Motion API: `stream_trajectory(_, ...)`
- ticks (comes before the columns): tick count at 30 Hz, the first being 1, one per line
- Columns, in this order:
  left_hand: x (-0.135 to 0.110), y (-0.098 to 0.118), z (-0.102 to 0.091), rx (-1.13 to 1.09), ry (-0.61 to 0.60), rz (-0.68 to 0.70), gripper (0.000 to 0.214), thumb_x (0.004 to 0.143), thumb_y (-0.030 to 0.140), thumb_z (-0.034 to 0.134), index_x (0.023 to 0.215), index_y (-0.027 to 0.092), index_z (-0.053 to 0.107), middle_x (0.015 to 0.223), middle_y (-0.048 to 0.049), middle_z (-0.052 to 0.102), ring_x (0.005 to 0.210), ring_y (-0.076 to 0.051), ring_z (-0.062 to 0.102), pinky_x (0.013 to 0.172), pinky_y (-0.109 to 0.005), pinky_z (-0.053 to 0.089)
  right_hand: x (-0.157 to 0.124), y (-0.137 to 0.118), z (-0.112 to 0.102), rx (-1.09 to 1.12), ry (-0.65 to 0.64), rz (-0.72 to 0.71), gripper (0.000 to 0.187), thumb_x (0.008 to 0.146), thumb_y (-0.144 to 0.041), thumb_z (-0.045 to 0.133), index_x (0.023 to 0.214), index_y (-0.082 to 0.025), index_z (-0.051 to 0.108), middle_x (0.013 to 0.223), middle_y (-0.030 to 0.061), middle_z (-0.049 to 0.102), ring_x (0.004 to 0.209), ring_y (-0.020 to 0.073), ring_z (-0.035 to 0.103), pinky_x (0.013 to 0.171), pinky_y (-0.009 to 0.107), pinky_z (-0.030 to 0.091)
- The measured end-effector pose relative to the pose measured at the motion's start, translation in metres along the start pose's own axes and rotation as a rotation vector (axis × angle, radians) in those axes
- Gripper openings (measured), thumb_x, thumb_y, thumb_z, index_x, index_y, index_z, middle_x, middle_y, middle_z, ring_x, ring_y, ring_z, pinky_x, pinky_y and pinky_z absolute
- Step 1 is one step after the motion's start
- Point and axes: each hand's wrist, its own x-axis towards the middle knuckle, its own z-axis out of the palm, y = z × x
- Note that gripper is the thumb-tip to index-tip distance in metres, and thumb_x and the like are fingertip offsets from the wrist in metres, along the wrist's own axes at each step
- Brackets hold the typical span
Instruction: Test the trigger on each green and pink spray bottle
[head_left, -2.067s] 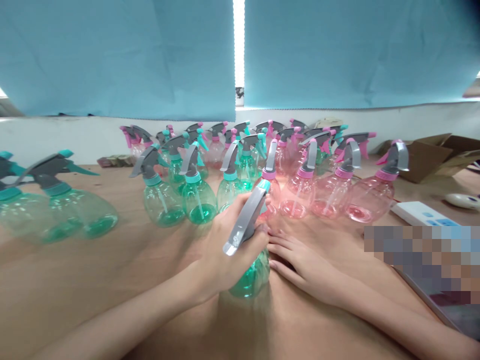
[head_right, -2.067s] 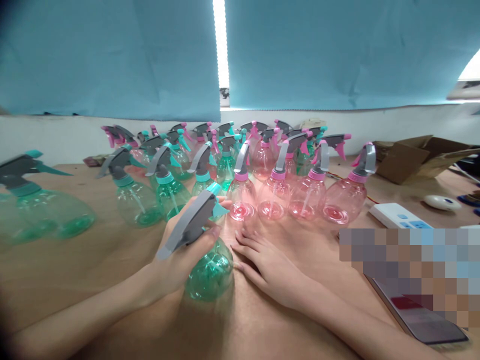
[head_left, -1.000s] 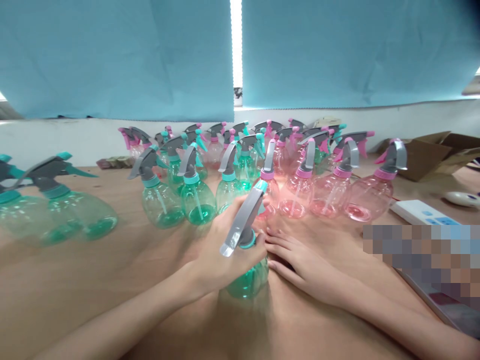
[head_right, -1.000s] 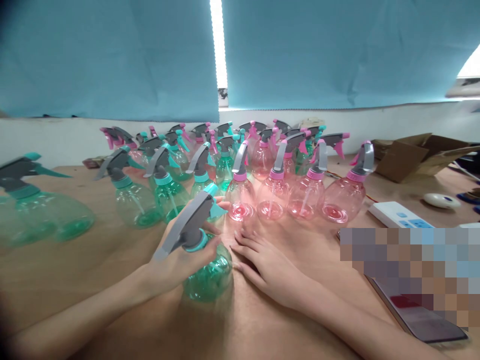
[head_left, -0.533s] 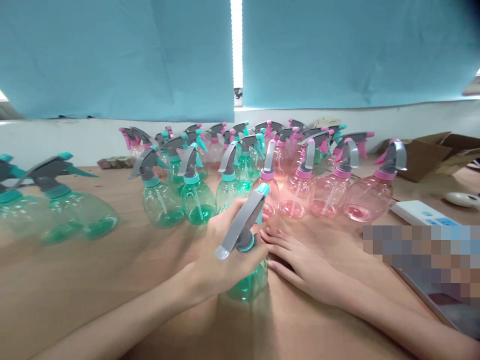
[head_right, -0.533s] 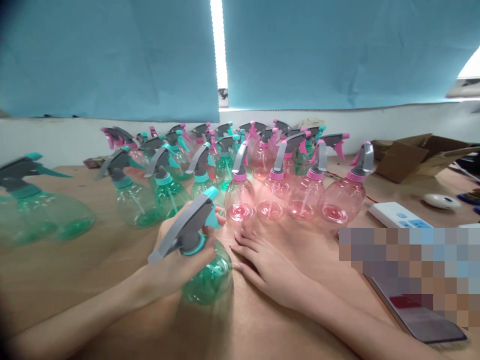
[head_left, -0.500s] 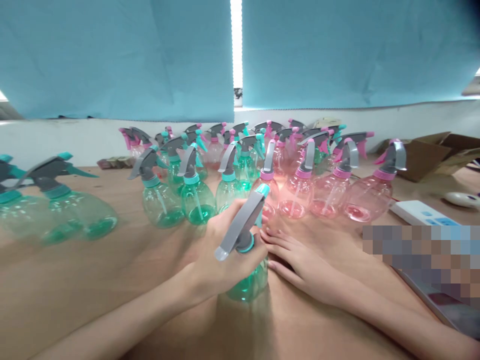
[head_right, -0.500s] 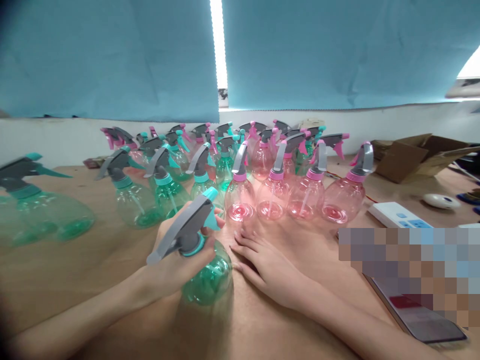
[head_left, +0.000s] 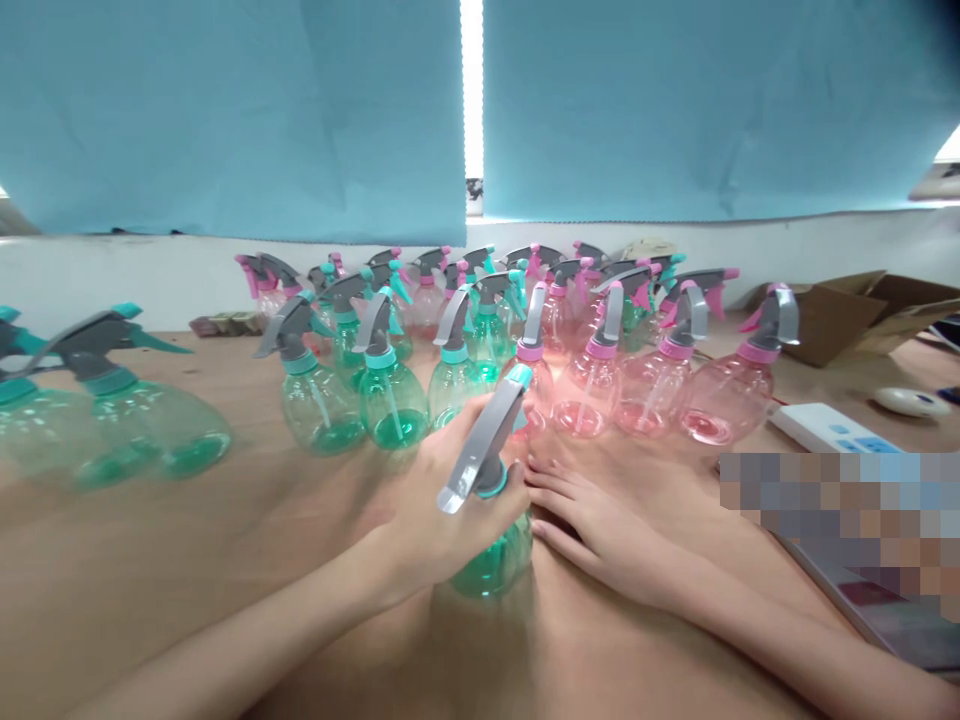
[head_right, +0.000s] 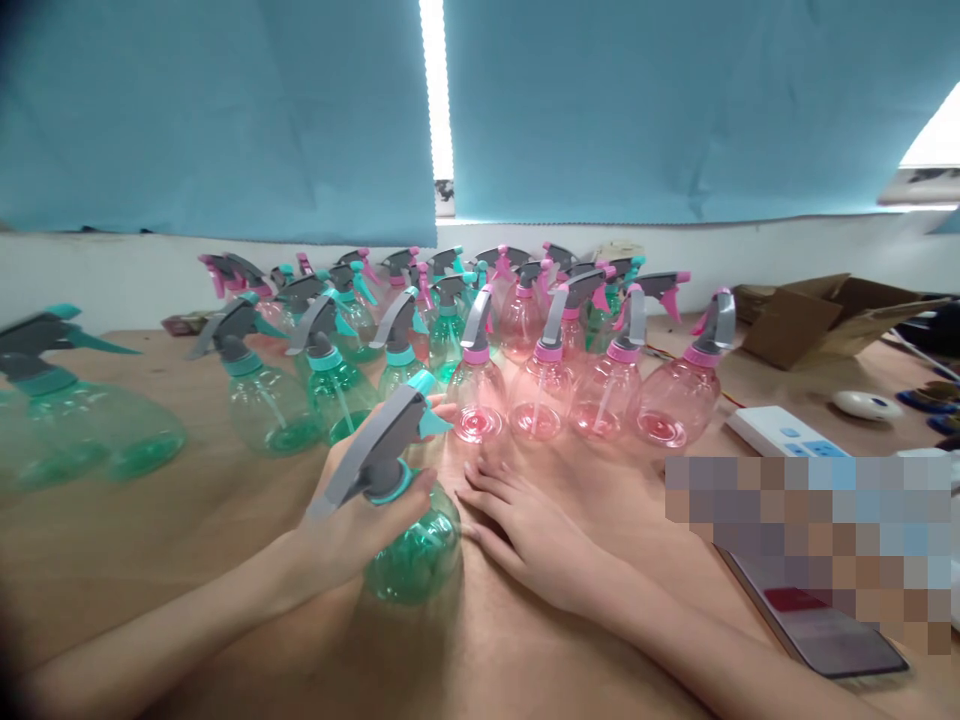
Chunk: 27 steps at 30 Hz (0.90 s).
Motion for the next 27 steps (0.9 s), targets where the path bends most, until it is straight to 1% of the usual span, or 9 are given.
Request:
stream_trajectory(6, -0.002, -0.007, 0.003, -0.031, 0.014, 0.027, 0.036, 0.078, 0.017, 0.054, 0.112, 0.024, 0.054, 0.084, 0.0002, 0.061, 0.065, -0.013, 0.055, 0.07, -0.029, 0.051, 0.001, 0.0, 0.0, -0.023, -0.023, 0.007, 0.042, 0.102, -0.039, 0.042, 0.137, -0.021, 0.054, 0.139, 0.0114, 0.058, 0.136, 0.0277, 0.044, 0.114, 0.051, 0.033)
stream_trajectory(9, -0.005, -0.01, 0.003, -0.037, 0.025, 0.018, 0.043, 0.077, 0.015, 0.055, 0.119, 0.026, 0.053, 0.089, 0.0001, 0.063, 0.075, -0.015, 0.061, 0.074, -0.03, 0.053, 0.001, -0.001, -0.001, -0.025, -0.021, 0.006, 0.041, 0.102, -0.039, 0.043, 0.137, -0.021, 0.055, 0.139, 0.0106, 0.058, 0.136, 0.0273, 0.044, 0.114, 0.05, 0.033)
stream_trajectory(12, -0.009, -0.013, 0.0, -0.065, 0.036, -0.005, 0.044, 0.079, 0.017, 0.058, 0.121, 0.027, 0.052, 0.088, 0.0004, 0.063, 0.083, -0.017, 0.064, 0.07, -0.029, 0.053, 0.001, -0.003, -0.001, -0.038, -0.03, 0.033, 0.041, 0.102, -0.039, 0.043, 0.136, -0.02, 0.056, 0.142, 0.0106, 0.055, 0.137, 0.0268, 0.042, 0.114, 0.048, 0.035)
stream_trajectory(14, -0.013, -0.015, -0.006, -0.063, 0.049, -0.018, 0.04, 0.079, 0.018, 0.058, 0.118, 0.026, 0.053, 0.087, 0.0001, 0.063, 0.084, -0.018, 0.065, 0.066, -0.027, 0.053, 0.0, -0.003, -0.001, -0.06, -0.037, 0.044, 0.043, 0.102, -0.038, 0.042, 0.136, -0.018, 0.056, 0.145, 0.0113, 0.052, 0.138, 0.0272, 0.041, 0.114, 0.049, 0.035)
stream_trajectory(17, -0.02, -0.014, -0.02, -0.029, 0.081, -0.036, 0.041, 0.078, 0.017, 0.057, 0.118, 0.025, 0.053, 0.09, -0.0007, 0.065, 0.079, -0.017, 0.065, 0.062, -0.026, 0.052, -0.001, -0.001, 0.002, -0.098, -0.042, 0.046, 0.045, 0.102, -0.038, 0.04, 0.136, -0.014, 0.056, 0.147, 0.0125, 0.049, 0.138, 0.0284, 0.042, 0.113, 0.051, 0.035)
stream_trajectory(20, -0.03, -0.011, -0.038, -0.032, 0.138, -0.083, 0.044, 0.077, 0.016, 0.058, 0.12, 0.025, 0.048, 0.105, -0.0027, 0.068, 0.072, -0.014, 0.065, 0.064, -0.026, 0.053, 0.0, 0.001, 0.005, -0.13, -0.031, 0.037, 0.044, 0.101, -0.038, 0.04, 0.135, -0.015, 0.057, 0.146, 0.0126, 0.049, 0.136, 0.0291, 0.044, 0.112, 0.052, 0.036)
stream_trajectory(22, -0.039, -0.011, -0.053, -0.023, 0.179, -0.128, 0.042, 0.078, 0.017, 0.06, 0.117, 0.025, 0.048, 0.11, -0.0033, 0.068, 0.067, -0.012, 0.064, 0.063, -0.027, 0.052, 0.001, 0.0, 0.005, -0.15, -0.019, 0.027, 0.043, 0.101, -0.038, 0.041, 0.134, -0.016, 0.058, 0.146, 0.0123, 0.05, 0.136, 0.0297, 0.044, 0.112, 0.052, 0.037)
stream_trajectory(25, -0.056, -0.02, -0.076, 0.039, 0.238, -0.181, 0.039, 0.081, 0.022, 0.061, 0.117, 0.027, 0.048, 0.109, -0.0026, 0.068, 0.065, -0.012, 0.062, 0.062, -0.027, 0.051, 0.006, -0.007, 0.003, -0.175, -0.007, 0.025, 0.038, 0.1, -0.036, 0.044, 0.129, -0.02, 0.062, 0.141, 0.0114, 0.056, 0.132, 0.0305, 0.05, 0.106, 0.051, 0.044)
stream_trajectory(27, -0.068, -0.032, -0.092, 0.128, 0.289, -0.207, 0.04, 0.081, 0.027, 0.064, 0.119, 0.028, 0.05, 0.097, 0.0, 0.069, 0.061, -0.012, 0.059, 0.057, -0.026, 0.048, 0.011, -0.016, 0.0, -0.181, -0.018, 0.024, 0.034, 0.1, -0.035, 0.043, 0.122, -0.022, 0.066, 0.134, 0.01, 0.062, 0.123, 0.0302, 0.058, 0.097, 0.048, 0.052)
